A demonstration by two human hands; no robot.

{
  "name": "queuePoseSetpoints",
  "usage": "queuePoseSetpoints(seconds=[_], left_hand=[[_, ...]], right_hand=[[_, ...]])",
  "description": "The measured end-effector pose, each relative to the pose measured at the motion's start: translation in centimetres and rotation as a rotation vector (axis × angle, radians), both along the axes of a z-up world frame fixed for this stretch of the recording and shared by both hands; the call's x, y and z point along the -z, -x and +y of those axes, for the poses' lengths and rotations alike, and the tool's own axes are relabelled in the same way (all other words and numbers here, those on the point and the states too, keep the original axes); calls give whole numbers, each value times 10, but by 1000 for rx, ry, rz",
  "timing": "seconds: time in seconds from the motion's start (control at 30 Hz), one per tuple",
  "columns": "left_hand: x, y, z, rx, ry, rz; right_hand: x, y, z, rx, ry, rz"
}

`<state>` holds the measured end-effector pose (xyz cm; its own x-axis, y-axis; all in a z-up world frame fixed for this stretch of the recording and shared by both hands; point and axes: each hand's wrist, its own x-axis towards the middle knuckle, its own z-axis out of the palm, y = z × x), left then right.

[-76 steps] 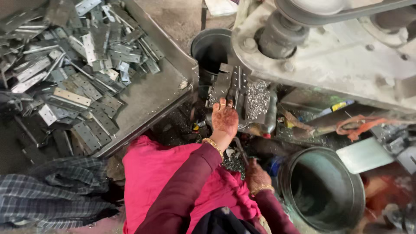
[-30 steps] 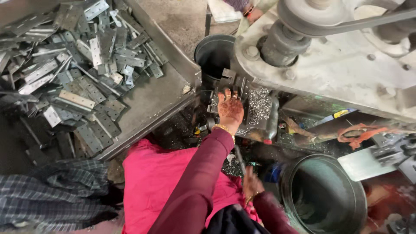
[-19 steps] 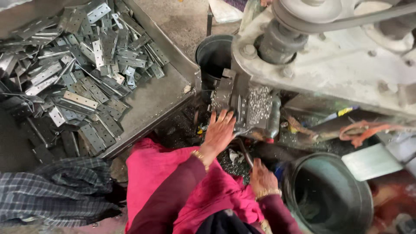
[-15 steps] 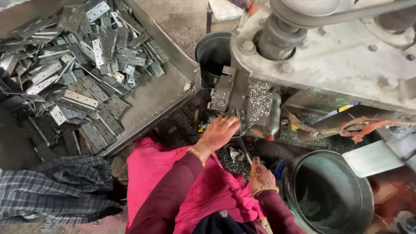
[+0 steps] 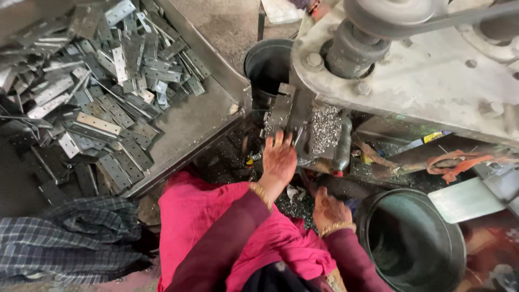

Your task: The person picks up L-shaped metal brackets from a large bin and positions them into an industrial machine for processing. The person handles the brackets one at a time and removes them after the machine finishes.

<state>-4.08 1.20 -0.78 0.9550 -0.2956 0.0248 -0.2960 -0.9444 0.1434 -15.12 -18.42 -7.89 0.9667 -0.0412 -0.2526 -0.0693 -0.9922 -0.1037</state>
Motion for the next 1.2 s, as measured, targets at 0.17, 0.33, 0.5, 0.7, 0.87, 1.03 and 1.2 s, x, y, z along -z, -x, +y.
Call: queuePoseSetpoints(seconds=[0.17,0.33,0.5,0.7,0.87,1.03,1.2], left_hand=[[-15,-29,-22,-44,-121,-21],[-26,-6,-12,-27,-259,-12],[-21,-13,-15,-28,-197,-35],[-2,-22,-10,-50,-178,-14],[-7,-41,-23,-60,-98,35],[-18,-34,-13,-95,-48,-59],[-39,-44,-19,-15,-201,177]], right_hand=[[79,29,3,158,28,153],[109,37,-7,33,-168,18],[78,26,-4,71,-171,124],[95,32,0,168,-263,245],[88,25,-15,75,-150,163],[122,31,-5,140,-297,154],[108,25,-33,58,-100,80]])
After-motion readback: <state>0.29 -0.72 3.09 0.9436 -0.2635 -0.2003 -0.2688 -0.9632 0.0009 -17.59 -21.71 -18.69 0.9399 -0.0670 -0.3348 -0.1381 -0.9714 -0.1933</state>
